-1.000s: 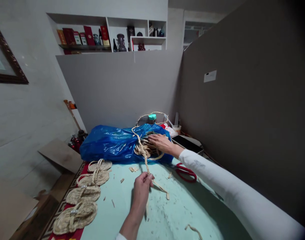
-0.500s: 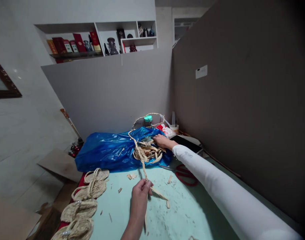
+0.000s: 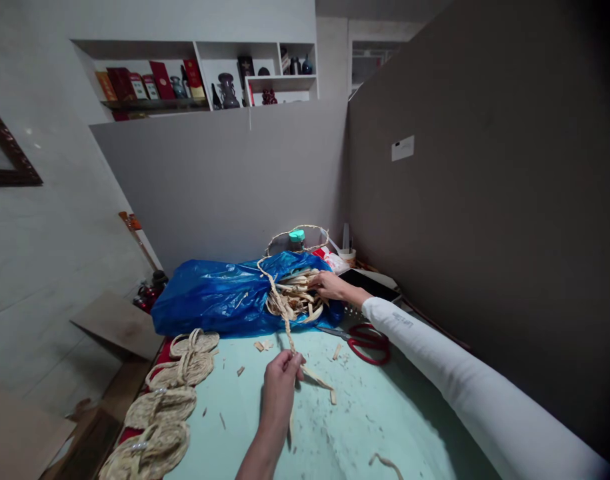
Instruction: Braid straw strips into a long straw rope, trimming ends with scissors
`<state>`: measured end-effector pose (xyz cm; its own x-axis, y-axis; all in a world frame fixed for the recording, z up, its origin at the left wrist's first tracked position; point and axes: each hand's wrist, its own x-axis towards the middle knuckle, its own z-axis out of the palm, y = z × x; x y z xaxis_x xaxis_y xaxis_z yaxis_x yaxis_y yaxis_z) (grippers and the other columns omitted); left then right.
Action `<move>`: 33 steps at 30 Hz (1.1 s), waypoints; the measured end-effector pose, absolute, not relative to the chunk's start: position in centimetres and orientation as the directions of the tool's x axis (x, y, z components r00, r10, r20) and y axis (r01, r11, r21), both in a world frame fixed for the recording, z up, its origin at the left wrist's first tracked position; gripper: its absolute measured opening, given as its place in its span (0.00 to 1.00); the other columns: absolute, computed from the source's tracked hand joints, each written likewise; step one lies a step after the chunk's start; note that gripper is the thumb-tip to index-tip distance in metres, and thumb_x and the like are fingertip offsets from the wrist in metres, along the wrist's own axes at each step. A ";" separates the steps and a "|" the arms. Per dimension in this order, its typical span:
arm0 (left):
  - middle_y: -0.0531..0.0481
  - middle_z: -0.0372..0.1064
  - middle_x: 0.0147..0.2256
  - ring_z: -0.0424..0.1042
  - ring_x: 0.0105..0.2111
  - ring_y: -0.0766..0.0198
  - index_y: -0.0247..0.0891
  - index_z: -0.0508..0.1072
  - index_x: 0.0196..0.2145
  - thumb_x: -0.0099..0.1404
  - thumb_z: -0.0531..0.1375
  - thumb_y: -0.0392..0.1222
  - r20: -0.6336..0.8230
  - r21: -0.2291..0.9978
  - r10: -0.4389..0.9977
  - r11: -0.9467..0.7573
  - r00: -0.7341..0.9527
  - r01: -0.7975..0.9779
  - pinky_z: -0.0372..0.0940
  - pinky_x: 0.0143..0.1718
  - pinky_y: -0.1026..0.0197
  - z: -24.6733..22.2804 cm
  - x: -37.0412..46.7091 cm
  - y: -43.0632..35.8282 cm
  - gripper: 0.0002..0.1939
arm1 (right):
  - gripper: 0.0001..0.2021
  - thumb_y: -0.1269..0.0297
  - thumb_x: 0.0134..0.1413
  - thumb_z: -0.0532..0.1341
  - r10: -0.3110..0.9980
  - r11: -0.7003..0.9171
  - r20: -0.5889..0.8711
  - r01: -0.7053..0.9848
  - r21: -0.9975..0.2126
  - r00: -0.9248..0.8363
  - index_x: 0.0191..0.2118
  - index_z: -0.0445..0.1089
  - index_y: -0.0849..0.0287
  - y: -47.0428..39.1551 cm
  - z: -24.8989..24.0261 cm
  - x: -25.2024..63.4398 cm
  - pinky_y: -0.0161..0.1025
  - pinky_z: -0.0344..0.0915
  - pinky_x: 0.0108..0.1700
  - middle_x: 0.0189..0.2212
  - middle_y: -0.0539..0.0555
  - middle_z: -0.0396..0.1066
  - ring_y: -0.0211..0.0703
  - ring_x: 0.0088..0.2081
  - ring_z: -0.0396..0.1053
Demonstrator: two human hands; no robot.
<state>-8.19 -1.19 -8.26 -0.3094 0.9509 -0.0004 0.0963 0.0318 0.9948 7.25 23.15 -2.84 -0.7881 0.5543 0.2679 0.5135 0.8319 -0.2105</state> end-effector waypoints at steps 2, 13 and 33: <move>0.56 0.59 0.17 0.55 0.18 0.69 0.37 0.70 0.24 0.56 0.59 0.55 -0.010 0.994 0.951 0.044 -0.309 0.103 0.50 0.21 0.66 -8.1 -8.2 -1.3 0.17 | 0.18 0.75 0.50 0.54 0.582 0.812 0.268 0.529 -0.246 -0.768 0.43 0.77 0.62 23.3 -2.6 7.2 0.34 0.62 0.41 0.40 0.57 0.77 0.45 0.39 0.72; 0.55 0.59 0.17 0.55 0.18 0.69 0.37 0.70 0.24 0.56 0.58 0.58 0.002 0.993 0.948 0.037 -0.318 0.115 0.50 0.20 0.66 -8.0 -8.0 -1.3 0.19 | 0.13 0.57 0.53 0.64 0.674 0.738 0.193 0.634 -0.231 -0.713 0.40 0.76 0.60 24.1 -2.2 5.6 0.33 0.61 0.38 0.38 0.58 0.77 0.47 0.39 0.73; 0.56 0.59 0.17 0.52 0.16 0.70 0.37 0.68 0.23 0.57 0.57 0.54 -0.015 0.992 0.955 0.052 -0.297 0.119 0.47 0.19 0.65 -8.0 -8.0 -1.2 0.17 | 0.14 0.64 0.44 0.66 0.713 0.678 0.249 0.552 -0.486 -0.656 0.39 0.75 0.63 23.3 -1.1 6.6 0.35 0.63 0.38 0.36 0.56 0.77 0.47 0.37 0.71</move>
<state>-8.04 -1.20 -8.03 -0.2971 0.9547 -0.0146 0.1186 0.0520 0.9916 6.61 23.31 -1.11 -0.6562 0.7125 0.2486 0.5518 0.6777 -0.4860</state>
